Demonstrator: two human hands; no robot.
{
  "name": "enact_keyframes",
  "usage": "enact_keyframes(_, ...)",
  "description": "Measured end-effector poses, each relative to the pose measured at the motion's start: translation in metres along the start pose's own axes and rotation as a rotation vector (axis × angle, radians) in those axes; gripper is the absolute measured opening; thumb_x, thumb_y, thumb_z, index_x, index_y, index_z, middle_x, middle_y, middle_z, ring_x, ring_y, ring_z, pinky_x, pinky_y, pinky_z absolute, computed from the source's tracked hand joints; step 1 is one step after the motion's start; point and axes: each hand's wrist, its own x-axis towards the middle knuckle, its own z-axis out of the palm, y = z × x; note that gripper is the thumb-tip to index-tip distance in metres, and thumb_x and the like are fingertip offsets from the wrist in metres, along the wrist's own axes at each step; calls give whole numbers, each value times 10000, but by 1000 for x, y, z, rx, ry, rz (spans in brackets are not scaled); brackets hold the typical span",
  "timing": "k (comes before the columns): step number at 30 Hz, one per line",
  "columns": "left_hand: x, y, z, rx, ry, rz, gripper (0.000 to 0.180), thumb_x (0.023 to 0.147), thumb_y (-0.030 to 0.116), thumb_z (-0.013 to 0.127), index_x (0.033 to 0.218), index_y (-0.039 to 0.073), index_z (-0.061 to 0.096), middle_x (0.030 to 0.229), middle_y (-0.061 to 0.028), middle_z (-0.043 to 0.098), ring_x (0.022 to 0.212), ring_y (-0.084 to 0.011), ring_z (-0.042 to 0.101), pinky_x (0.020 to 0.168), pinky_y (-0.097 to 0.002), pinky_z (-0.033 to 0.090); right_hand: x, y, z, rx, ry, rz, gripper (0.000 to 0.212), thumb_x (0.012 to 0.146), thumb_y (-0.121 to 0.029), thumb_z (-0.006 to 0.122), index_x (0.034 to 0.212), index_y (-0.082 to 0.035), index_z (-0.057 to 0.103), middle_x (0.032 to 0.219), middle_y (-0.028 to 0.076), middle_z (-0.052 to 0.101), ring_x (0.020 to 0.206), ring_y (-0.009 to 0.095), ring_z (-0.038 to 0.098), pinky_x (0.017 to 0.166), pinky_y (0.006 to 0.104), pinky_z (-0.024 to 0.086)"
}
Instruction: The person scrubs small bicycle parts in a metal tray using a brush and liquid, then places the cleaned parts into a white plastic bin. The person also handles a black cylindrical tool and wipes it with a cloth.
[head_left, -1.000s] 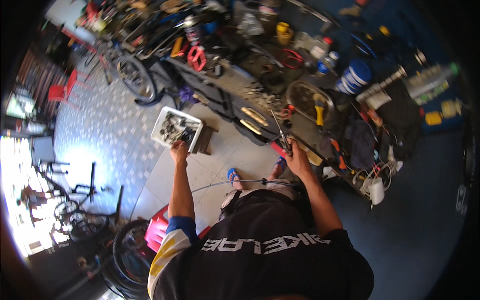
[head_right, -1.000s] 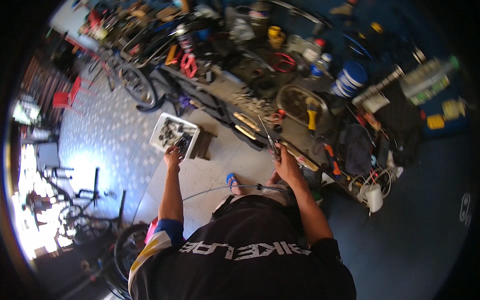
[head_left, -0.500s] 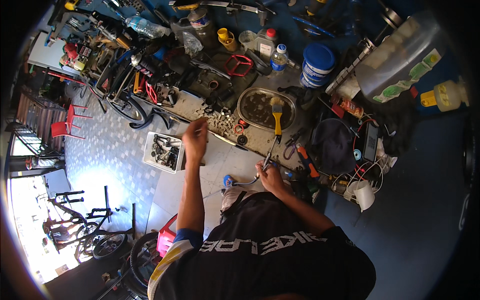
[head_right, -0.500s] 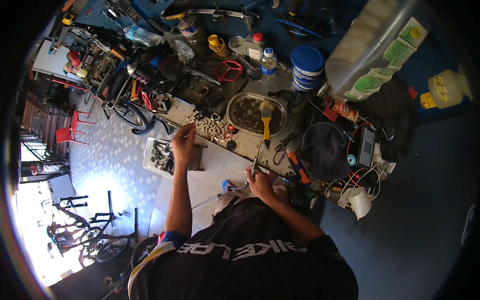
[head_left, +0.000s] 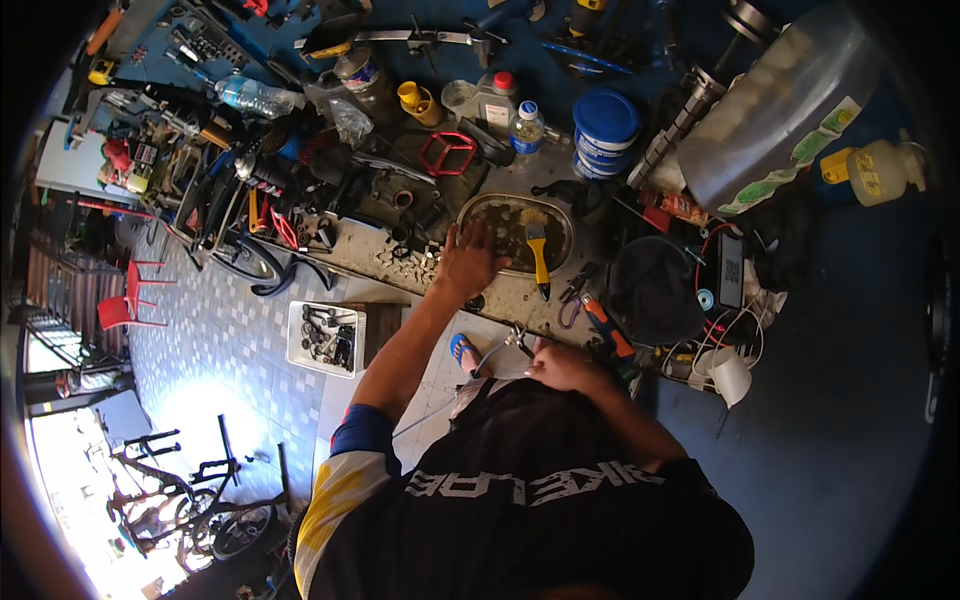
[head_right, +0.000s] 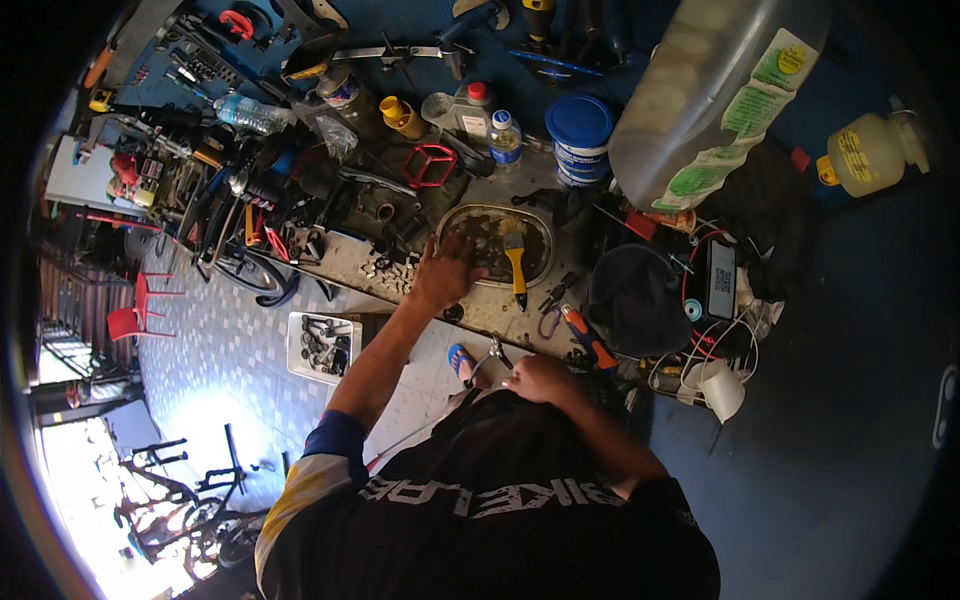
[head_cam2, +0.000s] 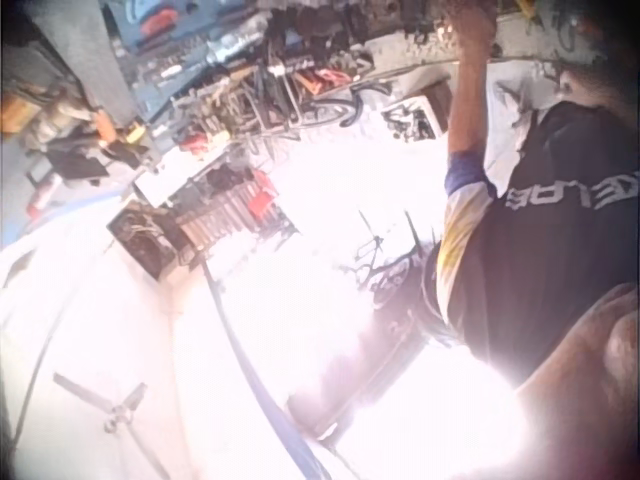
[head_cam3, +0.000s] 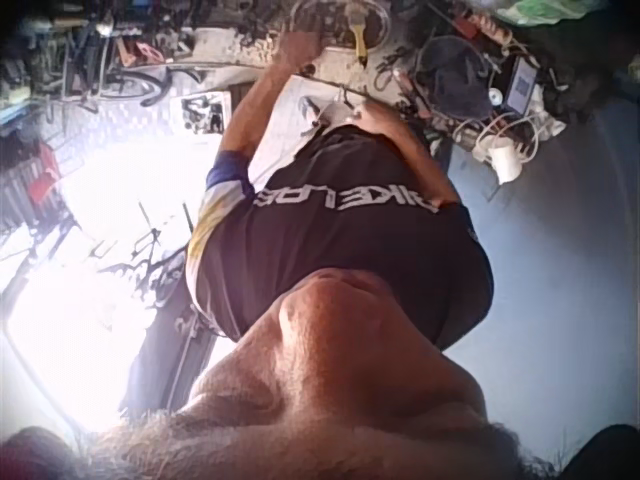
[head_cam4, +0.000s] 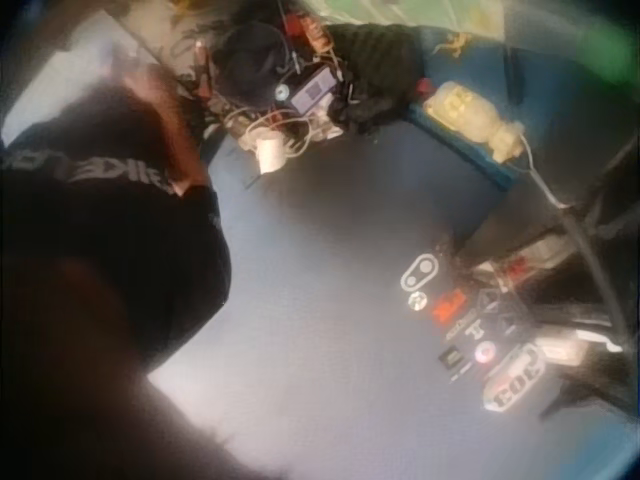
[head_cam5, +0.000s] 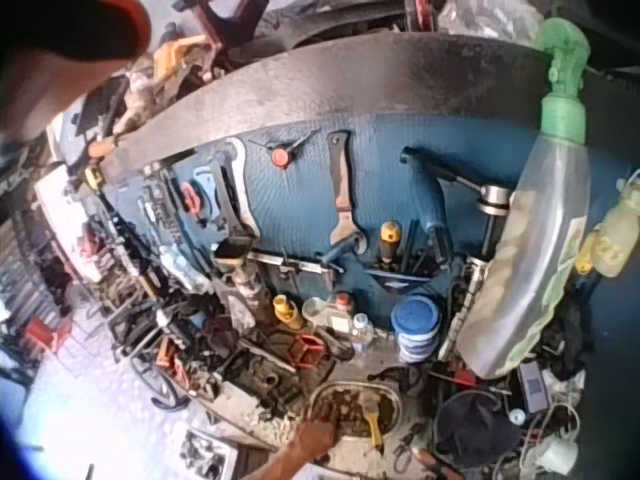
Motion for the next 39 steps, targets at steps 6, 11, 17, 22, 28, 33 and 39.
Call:
enact_keyframes(6,-21,14,-10,-109,31,154,602,956,409,628,1376,-16,554,1441,-231,542,1366,-360,496,1177,-541,305,-4,-52,-124,166,559,174,284,941,-320,671,1006,-43,672,914,176,691,855,373,696,742,469,547)
enact_keyframes(11,-24,3,-19,-60,60,287,404,896,257,668,1219,15,655,1349,-168,616,1261,-328,582,1128,-509,371,44,-43,-111,-162,618,110,326,908,-192,698,1209,-81,636,1184,193,571,1002,376,663,768,480,574)
enact_keyframes(17,-12,-19,-18,-171,-89,315,231,819,90,690,1041,47,737,1084,-121,731,1039,-300,696,930,-439,524,62,-18,-86,-163,670,89,388,893,-98,684,1273,-73,614,1112,180,564,976,363,655,805,464,578)
enact_keyframes(22,-1,-28,-30,-540,-65,202,197,810,-6,689,992,39,749,954,-146,746,882,-324,725,777,-419,580,54,-17,-102,-85,698,115,355,888,-68,665,1240,-67,620,1075,199,590,962,374,652,780,467,564)
enact_keyframes(28,17,-43,-21,-1080,108,-107,161,877,-68,639,1006,-22,725,964,-113,759,837,-195,734,722,-308,589,49,-30,-129,-24,923,11,274,894,-78,675,1166,-74,642,1015,180,627,893,378,659,739,458,547)
enact_keyframes(33,24,-36,-17,-1603,23,-396,205,959,-13,630,1162,-42,628,1035,-154,738,854,-215,740,724,-313,608,58,-30,-147,114,971,-44,222,900,-149,722,1095,-60,664,997,149,668,892,357,676,724,434,543)
enact_keyframes(39,16,-14,-32,-1744,48,-497,374,968,-26,594,1327,-54,491,1086,-222,714,876,-225,738,732,-314,613,76,-41,-172,251,911,-40,264,945,-306,704,993,-47,689,945,155,719,815,330,701,679,400,535)
